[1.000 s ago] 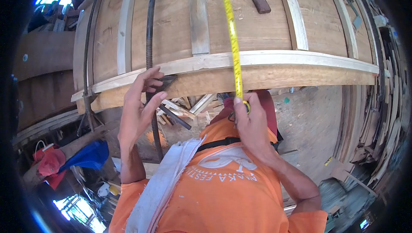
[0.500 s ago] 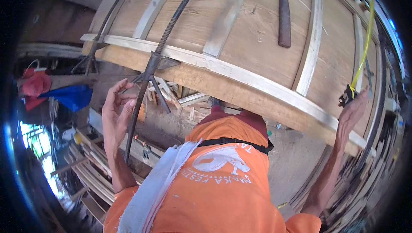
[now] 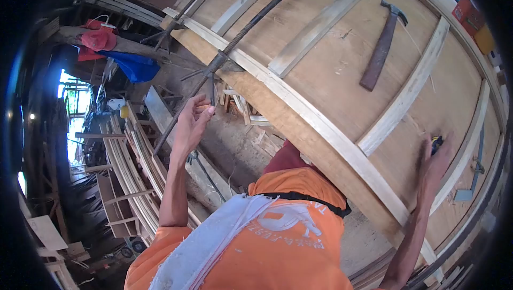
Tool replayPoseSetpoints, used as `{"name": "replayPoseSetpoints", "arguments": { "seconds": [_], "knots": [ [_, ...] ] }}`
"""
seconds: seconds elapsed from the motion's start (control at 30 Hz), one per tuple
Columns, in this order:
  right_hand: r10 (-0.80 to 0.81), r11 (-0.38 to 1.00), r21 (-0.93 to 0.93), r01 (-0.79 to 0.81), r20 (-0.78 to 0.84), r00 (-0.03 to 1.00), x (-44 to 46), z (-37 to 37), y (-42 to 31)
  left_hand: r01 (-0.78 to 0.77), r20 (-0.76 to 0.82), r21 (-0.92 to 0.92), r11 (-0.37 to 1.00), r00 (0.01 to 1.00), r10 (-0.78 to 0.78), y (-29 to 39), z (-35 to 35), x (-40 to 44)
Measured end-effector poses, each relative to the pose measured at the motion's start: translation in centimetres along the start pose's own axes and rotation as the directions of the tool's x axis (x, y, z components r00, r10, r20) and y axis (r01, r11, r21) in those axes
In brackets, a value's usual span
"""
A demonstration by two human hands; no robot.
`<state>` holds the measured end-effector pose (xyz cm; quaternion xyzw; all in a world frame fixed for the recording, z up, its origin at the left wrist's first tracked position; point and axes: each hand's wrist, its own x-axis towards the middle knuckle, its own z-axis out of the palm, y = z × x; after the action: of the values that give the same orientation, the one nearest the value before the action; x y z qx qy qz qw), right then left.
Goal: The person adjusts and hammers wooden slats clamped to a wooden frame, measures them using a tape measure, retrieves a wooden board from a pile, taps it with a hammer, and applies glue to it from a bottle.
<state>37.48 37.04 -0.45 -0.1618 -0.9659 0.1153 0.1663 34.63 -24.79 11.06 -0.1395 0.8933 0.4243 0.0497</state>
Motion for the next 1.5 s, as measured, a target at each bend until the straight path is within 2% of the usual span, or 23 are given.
{"name": "replayPoseSetpoints", "arguments": {
  "seconds": [0.03,0.1,0.13,0.17,0.2,0.23,0.3,0.37,0.47,0.57,0.63,0.8,0.83,0.87,0.93,1.0,1.07,1.13,1.23,1.3,1.37,1.43,1.5],
  "knots": [
    [-0.003,1.000,-0.005,0.003,-0.008,1.000,0.3,0.2,0.3,-0.006,0.000,-0.009,1.000,1.000,0.006,0.5,0.6,-0.2],
    [-0.008,1.000,-0.030,0.010,0.095,0.995,0.6,-0.1,-0.1,-0.029,-0.167,-0.069,0.997,0.986,0.017,1.2,1.4,-1.2],
    [0.009,0.999,-0.044,-0.003,0.132,0.991,0.8,-1.0,-0.8,-0.066,-0.235,0.057,0.996,0.969,0.077,1.3,1.5,-1.7],
    [0.016,0.998,-0.068,-0.009,0.105,0.994,1.1,-1.3,-1.1,-0.079,-0.248,0.004,0.997,0.966,0.077,-0.5,1.1,-1.7],
    [-0.077,0.995,-0.064,0.076,-0.022,0.997,1.4,-1.1,-1.2,-0.150,-0.274,0.048,0.988,0.949,0.157,-1.3,0.8,-1.9],
    [-0.168,0.984,-0.077,0.158,-0.148,0.974,2.1,-1.8,-1.6,-0.123,-0.294,0.013,0.992,0.948,0.122,-0.9,0.6,-2.4],
    [0.045,0.912,0.407,-0.044,0.008,0.999,4.2,-4.4,-7.3,-0.083,-0.327,-0.017,0.996,0.942,0.073,-0.1,0.3,-2.6],
    [0.034,0.804,0.556,-0.209,0.309,0.950,7.5,-5.5,-12.5,-0.120,-0.341,-0.087,0.989,0.936,0.084,2.5,1.0,-2.8],
    [-0.180,0.941,0.322,0.104,0.217,0.959,11.5,-0.1,-17.1,-0.149,-0.316,-0.060,0.987,0.941,0.123,5.7,2.2,-3.8],
    [-0.265,0.938,0.268,0.220,0.145,0.953,14.5,6.7,-19.1,-0.207,-0.207,-0.046,0.977,0.959,0.193,7.7,2.2,-5.9],
    [-0.138,0.981,0.168,0.093,0.282,0.949,15.7,8.4,-20.7,-0.199,-0.177,-0.044,0.979,0.966,0.189,7.8,1.0,-7.4],
    [-0.110,0.983,0.162,0.082,0.177,0.978,19.2,13.9,-16.7,-0.245,-0.196,0.028,0.969,0.949,0.246,7.5,-2.8,-7.4],
    [-0.098,0.957,0.287,0.032,0.218,0.971,19.9,12.5,-16.6,-0.242,-0.209,0.030,0.970,0.947,0.243,7.6,-3.5,-6.7],
    [-0.090,0.913,0.408,-0.025,0.261,0.961,20.7,11.0,-16.7,-0.286,-0.180,0.013,0.958,0.942,0.283,7.9,-4.2,-5.7],
    [0.047,0.778,0.517,-0.357,0.519,0.853,23.0,8.4,-15.4,-0.362,-0.107,-0.042,0.931,0.928,0.356,8.4,-5.4,-2.8],
    [-0.008,0.752,0.576,-0.322,0.496,0.868,19.4,0.6,-17.4,-0.412,-0.039,-0.038,0.910,0.911,0.411,7.6,-6.3,1.8],
    [-0.092,0.443,0.834,-0.329,0.407,0.909,15.3,-2.1,-18.2,-0.516,0.035,0.061,0.854,0.856,0.515,7.2,-7.2,7.0],
    [-0.078,0.333,0.889,-0.313,0.357,0.931,9.9,-6.7,-22.6,-0.607,0.071,0.141,0.782,0.794,0.603,6.5,-7.3,13.5],
    [-0.066,0.354,0.830,-0.432,0.483,0.873,3.5,-10.6,-27.3,-0.654,0.136,0.091,0.751,0.755,0.641,3.2,-5.9,25.9],
    [0.074,0.661,0.597,-0.455,0.552,0.831,-0.8,-12.4,-31.4,-0.667,0.108,0.239,0.706,0.741,0.663,1.4,-5.1,32.1],
    [-0.055,0.583,0.683,-0.439,0.573,0.818,-4.3,-11.4,-32.4,-0.716,0.059,0.294,0.633,0.675,0.736,-1.9,-2.7,38.7],
    [-0.033,0.581,0.672,-0.459,0.583,0.812,-7.1,-10.9,-34.3,-0.748,0.020,0.355,0.561,0.607,0.795,-2.8,-2.0,42.0],
    [0.001,0.578,0.645,-0.500,0.613,0.790,-10.1,-10.4,-35.3,-0.655,0.161,0.290,0.698,0.752,0.639,-3.0,-1.4,42.6]
  ]
}}
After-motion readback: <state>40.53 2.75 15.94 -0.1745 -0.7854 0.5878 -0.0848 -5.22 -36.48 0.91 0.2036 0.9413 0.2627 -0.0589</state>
